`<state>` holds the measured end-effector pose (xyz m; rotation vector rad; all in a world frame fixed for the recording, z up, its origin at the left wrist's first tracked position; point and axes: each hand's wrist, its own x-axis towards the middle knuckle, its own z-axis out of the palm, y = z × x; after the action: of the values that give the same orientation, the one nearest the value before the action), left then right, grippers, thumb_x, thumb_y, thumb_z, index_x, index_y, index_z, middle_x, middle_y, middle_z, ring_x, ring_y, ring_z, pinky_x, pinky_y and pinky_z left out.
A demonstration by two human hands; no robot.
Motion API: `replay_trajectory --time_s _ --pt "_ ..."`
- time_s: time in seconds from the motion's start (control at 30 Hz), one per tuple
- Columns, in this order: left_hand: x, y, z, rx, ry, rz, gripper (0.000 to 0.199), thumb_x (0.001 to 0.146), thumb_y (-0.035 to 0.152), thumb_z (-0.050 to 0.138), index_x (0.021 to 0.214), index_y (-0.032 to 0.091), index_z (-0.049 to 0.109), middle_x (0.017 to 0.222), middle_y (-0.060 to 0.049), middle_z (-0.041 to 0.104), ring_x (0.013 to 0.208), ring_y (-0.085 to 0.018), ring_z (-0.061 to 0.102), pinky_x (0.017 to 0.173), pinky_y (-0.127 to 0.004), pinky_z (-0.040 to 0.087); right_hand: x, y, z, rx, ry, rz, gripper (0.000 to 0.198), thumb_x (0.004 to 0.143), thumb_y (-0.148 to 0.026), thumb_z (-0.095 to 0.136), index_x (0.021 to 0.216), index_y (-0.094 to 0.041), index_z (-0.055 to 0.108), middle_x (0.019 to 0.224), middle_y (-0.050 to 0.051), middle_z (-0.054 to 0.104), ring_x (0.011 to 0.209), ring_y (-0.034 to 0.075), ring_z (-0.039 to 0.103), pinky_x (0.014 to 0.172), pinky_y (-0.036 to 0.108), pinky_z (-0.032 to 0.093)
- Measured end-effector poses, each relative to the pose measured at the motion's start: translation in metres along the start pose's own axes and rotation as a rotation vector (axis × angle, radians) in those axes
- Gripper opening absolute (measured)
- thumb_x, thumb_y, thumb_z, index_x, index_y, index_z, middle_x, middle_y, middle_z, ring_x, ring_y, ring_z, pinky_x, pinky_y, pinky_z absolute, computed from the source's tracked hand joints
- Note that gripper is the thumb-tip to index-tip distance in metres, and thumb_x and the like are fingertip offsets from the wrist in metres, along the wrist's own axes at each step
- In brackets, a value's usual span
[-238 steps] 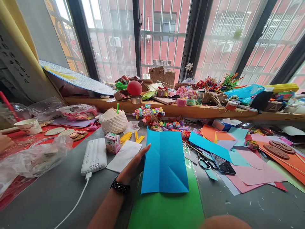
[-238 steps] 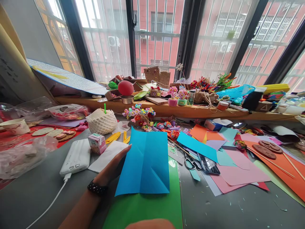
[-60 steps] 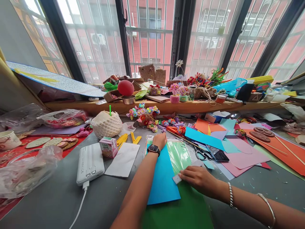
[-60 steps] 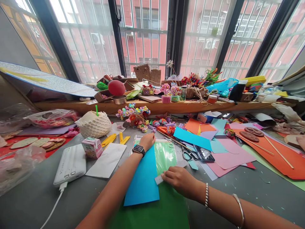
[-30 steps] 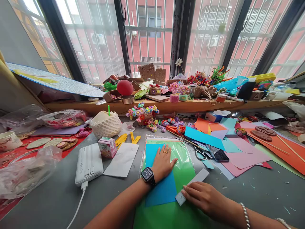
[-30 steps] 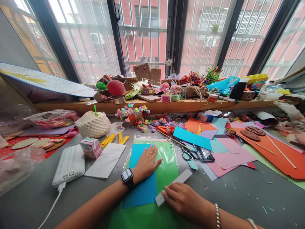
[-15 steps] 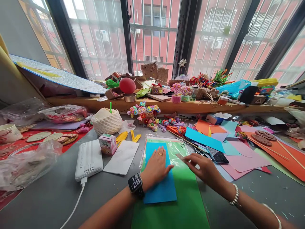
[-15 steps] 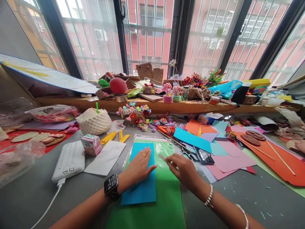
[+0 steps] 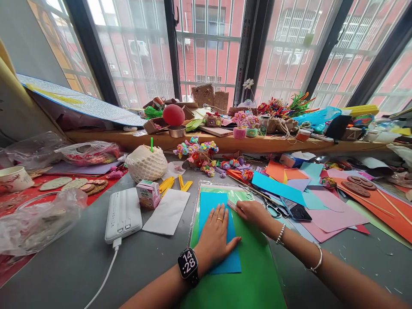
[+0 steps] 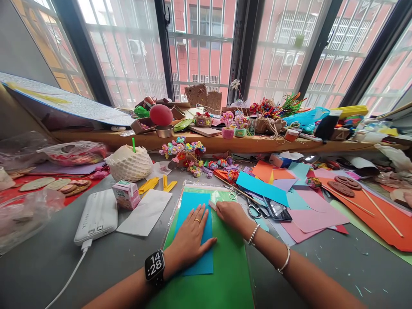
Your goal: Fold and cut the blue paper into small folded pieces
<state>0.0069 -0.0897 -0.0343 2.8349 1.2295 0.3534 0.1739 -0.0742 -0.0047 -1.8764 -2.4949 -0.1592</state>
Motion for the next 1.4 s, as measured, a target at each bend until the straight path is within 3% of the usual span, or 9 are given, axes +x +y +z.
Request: replay_trajectory --time_s 0.17,0.37,0.97,1.2,1.4 --pt "-0.001 0.000 0.002 -0.010 0.000 0.004 0.068 0.079 0.057 0.030 0.129 0.011 0.031 0.137 -0.019 0.022 0.127 -0.030 0.015 0.101 -0.046 0.020 0.005 -0.003 -0.001 -0.032 -0.036 0.036 0.032 0.089 -0.029 0.029 0.082 -0.015 0.057 0.077 0.009 0.066 0.068 0.019 0.062 0.051 0.023 0.033" --pt "0.000 0.000 0.001 -0.019 -0.008 0.024 0.069 0.080 0.056 0.029 0.130 0.007 0.030 0.136 -0.022 0.020 0.126 -0.032 0.014 0.100 -0.049 0.021 0.017 -0.004 -0.002 -0.039 -0.045 0.046 0.025 0.087 -0.024 0.034 0.086 -0.014 0.057 0.081 0.010 0.066 0.072 0.019 0.062 0.054 0.024 0.036" --pt "0.001 0.002 -0.004 -0.008 -0.037 0.019 0.071 0.080 0.057 0.028 0.129 0.005 0.031 0.135 -0.024 0.020 0.125 -0.034 0.014 0.099 -0.050 0.021 0.035 -0.003 0.008 -0.021 -0.012 0.094 0.028 0.088 -0.024 0.032 0.091 -0.012 0.057 0.083 0.012 0.065 0.076 0.022 0.062 0.060 0.026 0.040" --pt "0.000 0.002 -0.003 -0.010 -0.014 0.016 0.070 0.079 0.056 0.031 0.128 0.005 0.033 0.135 -0.023 0.022 0.125 -0.033 0.016 0.100 -0.049 0.021 0.042 -0.001 0.006 0.035 0.023 0.162 0.025 0.085 -0.020 0.035 0.088 -0.012 0.059 0.083 0.014 0.065 0.074 0.021 0.061 0.056 0.024 0.035" --pt "0.001 0.003 -0.004 -0.008 -0.021 0.018 0.070 0.080 0.056 0.029 0.128 0.005 0.033 0.135 -0.024 0.021 0.126 -0.033 0.015 0.100 -0.049 0.020 0.045 0.012 -0.003 0.129 0.048 0.179 0.027 0.081 -0.022 0.038 0.069 -0.013 0.061 0.069 0.008 0.065 0.061 0.014 0.055 0.050 0.022 0.026"
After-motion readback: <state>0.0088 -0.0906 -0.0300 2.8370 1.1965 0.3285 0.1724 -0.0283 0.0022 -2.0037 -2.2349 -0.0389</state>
